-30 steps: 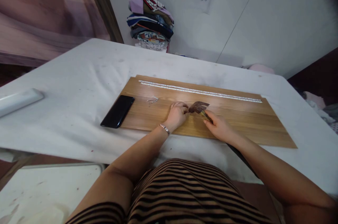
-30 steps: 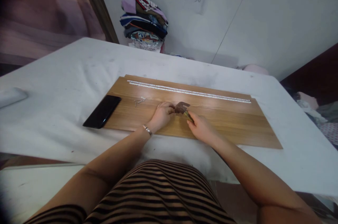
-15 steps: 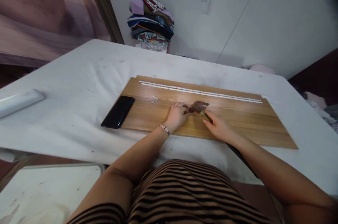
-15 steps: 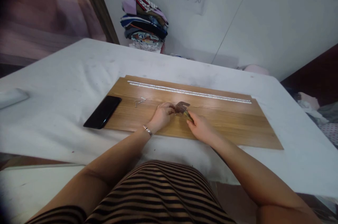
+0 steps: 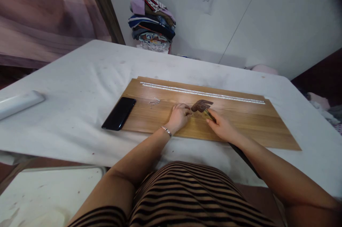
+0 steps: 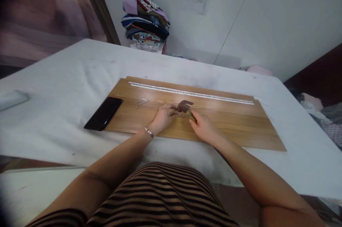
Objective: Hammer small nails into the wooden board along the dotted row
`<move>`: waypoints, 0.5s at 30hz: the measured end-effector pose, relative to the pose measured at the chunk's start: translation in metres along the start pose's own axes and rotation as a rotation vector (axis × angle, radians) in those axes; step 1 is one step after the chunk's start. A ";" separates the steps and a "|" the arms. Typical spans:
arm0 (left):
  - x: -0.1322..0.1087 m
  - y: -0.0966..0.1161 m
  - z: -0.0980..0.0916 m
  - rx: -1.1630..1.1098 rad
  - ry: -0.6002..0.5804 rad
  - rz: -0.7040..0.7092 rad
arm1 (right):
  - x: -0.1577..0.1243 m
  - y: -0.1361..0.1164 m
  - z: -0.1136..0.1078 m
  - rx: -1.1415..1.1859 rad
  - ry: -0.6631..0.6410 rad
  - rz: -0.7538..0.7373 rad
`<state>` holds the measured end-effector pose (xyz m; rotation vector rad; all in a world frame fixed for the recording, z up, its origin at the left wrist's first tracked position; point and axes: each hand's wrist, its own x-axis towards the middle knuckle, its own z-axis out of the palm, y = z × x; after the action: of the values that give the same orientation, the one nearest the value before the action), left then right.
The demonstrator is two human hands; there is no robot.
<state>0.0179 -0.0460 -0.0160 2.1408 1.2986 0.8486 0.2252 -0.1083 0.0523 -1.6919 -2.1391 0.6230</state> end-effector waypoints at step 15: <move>0.000 0.000 0.000 -0.109 0.065 -0.062 | -0.001 0.008 0.004 0.051 0.017 0.016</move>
<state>0.0177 -0.0459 -0.0158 1.9941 1.3129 0.9479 0.2301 -0.1085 0.0447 -1.6835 -2.0825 0.6595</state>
